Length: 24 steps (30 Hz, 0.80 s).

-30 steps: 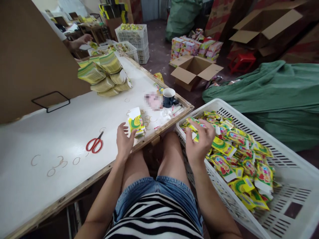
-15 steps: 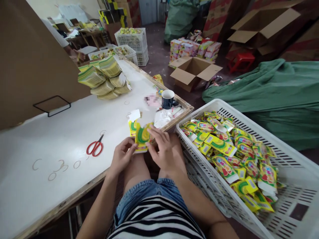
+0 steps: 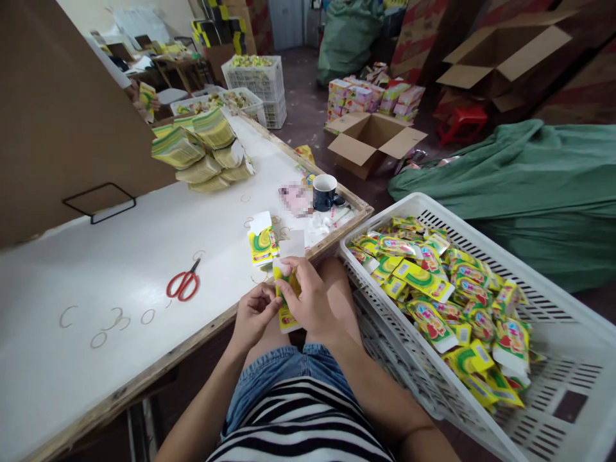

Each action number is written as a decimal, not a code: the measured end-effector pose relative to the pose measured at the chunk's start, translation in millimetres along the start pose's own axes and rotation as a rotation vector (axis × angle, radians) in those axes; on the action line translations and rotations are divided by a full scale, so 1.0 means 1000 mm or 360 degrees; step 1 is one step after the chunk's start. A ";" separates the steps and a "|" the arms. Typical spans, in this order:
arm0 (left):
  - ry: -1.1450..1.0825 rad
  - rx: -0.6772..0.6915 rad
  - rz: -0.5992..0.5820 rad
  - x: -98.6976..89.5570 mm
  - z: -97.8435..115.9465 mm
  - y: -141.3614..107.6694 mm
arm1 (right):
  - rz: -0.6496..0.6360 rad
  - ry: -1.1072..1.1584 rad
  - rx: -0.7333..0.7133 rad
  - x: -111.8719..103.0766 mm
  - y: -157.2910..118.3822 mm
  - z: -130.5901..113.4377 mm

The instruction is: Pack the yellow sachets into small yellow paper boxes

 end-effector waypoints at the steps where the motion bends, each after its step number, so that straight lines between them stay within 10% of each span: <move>1: 0.0009 0.0002 0.0063 -0.004 0.002 0.000 | -0.0003 -0.0074 -0.0053 0.000 -0.001 -0.004; 7: 0.0043 -0.0067 0.0175 -0.014 0.001 -0.002 | -0.0111 -0.0118 0.0019 0.004 -0.006 0.004; 17: -0.0493 -0.0510 -0.0308 0.025 -0.036 -0.007 | 0.0124 0.0325 0.0224 0.001 -0.008 0.009; 24: -0.0584 -0.0448 0.0043 0.005 -0.035 0.001 | 0.0372 0.0142 0.0210 -0.016 -0.015 0.012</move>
Point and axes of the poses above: each hand's wrist, its own y-axis towards the middle knuckle, its own x-axis out of the palm, z = x × y, the point moved 10 cm from there along y, towards the middle knuckle, and after that the axes turned 5 degrees about z, right-handed, at the moved point
